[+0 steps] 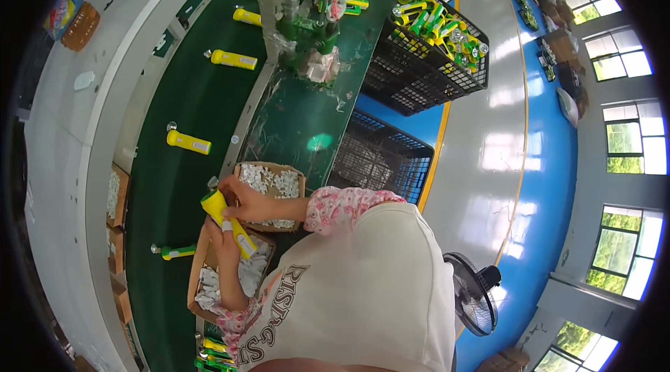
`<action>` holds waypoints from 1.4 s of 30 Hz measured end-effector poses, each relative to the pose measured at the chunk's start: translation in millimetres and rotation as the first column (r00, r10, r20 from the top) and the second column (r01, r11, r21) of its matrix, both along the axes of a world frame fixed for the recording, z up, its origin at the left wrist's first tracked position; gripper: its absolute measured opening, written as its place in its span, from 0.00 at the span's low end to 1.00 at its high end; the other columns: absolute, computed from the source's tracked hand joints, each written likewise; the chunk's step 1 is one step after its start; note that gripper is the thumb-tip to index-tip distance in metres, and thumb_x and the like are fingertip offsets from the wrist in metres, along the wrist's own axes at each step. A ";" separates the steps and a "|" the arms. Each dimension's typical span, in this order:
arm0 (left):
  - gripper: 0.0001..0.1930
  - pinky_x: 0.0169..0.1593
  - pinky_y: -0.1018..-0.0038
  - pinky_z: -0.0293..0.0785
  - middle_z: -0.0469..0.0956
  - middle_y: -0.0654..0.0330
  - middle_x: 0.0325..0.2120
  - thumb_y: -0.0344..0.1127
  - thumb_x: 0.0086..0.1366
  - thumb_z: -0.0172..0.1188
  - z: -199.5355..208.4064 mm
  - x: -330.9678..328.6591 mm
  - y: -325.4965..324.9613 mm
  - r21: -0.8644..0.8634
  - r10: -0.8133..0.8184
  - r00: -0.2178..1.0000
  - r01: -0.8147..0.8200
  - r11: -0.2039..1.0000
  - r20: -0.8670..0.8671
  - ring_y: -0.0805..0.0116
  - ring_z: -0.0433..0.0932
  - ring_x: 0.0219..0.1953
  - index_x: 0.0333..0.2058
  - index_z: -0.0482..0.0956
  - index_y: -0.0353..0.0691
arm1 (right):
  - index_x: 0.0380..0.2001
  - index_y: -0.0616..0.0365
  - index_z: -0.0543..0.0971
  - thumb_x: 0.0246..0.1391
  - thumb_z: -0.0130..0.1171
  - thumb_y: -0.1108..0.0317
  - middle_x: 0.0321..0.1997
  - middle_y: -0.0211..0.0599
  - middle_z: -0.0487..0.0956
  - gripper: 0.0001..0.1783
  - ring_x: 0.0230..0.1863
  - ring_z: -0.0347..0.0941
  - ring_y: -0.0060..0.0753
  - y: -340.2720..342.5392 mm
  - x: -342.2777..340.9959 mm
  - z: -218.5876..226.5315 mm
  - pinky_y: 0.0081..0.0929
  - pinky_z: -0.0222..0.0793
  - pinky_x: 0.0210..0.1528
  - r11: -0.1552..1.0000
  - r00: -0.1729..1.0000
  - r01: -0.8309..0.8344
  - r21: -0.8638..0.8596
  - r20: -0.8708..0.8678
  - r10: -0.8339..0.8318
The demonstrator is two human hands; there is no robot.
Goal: Manually assembling flashlight components on a production line.
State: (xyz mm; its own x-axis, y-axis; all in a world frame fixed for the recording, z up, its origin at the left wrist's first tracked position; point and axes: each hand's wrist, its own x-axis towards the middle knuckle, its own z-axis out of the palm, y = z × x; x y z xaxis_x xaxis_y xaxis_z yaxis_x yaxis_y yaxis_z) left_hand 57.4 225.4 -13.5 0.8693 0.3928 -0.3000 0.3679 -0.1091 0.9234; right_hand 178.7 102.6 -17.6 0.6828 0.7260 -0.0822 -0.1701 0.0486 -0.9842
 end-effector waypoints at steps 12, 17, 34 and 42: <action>0.20 0.40 0.68 0.79 0.78 0.53 0.42 0.41 0.70 0.46 -13.0 -59.6 22.5 -0.600 0.315 0.936 -0.345 0.722 -0.159 0.62 0.80 0.39 0.56 0.63 0.38 | 0.55 0.52 0.71 0.60 0.39 0.31 0.43 0.35 0.78 0.38 0.40 0.75 0.28 66.1 -37.9 -45.2 0.24 0.71 0.40 0.868 0.442 -0.252 0.428 -0.747 0.497; 0.20 0.45 0.66 0.78 0.75 0.51 0.45 0.37 0.72 0.42 23.5 -56.4 15.0 -0.660 0.301 0.953 -0.254 0.708 -0.044 0.62 0.78 0.41 0.58 0.61 0.35 | 0.59 0.59 0.68 0.63 0.42 0.39 0.56 0.43 0.72 0.35 0.58 0.68 0.37 108.7 13.5 -29.6 0.41 0.64 0.59 0.894 0.729 -0.385 0.230 -0.518 0.448; 0.15 0.38 0.71 0.78 0.78 0.53 0.35 0.36 0.71 0.43 3.3 -110.0 60.3 -0.751 0.578 0.815 -0.408 0.519 -0.043 0.65 0.79 0.35 0.52 0.67 0.36 | 0.67 0.63 0.51 0.60 0.57 0.55 0.50 0.43 0.71 0.41 0.31 0.76 0.26 59.7 -128.7 -10.4 0.22 0.77 0.25 0.753 0.758 -0.637 -0.167 -0.317 0.570; 0.16 0.51 0.66 0.70 0.77 0.56 0.37 0.41 0.71 0.45 15.6 -145.8 74.9 -0.164 0.590 0.807 -0.585 0.794 -0.024 0.65 0.76 0.44 0.50 0.71 0.37 | 0.60 0.59 0.59 0.59 0.58 0.68 0.42 0.34 0.75 0.30 0.36 0.76 0.23 93.7 -160.6 -31.4 0.20 0.77 0.26 0.727 0.740 -0.672 -0.140 -0.097 0.666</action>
State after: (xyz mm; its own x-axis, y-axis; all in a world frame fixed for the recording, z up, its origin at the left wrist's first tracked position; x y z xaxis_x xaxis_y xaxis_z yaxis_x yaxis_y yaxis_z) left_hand -88.3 300.3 2.1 0.4952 0.7810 -0.3806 0.2890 0.2651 0.9199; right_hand 18.1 196.4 -49.0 0.0190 0.9684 -0.2487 -0.1359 -0.2440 -0.9602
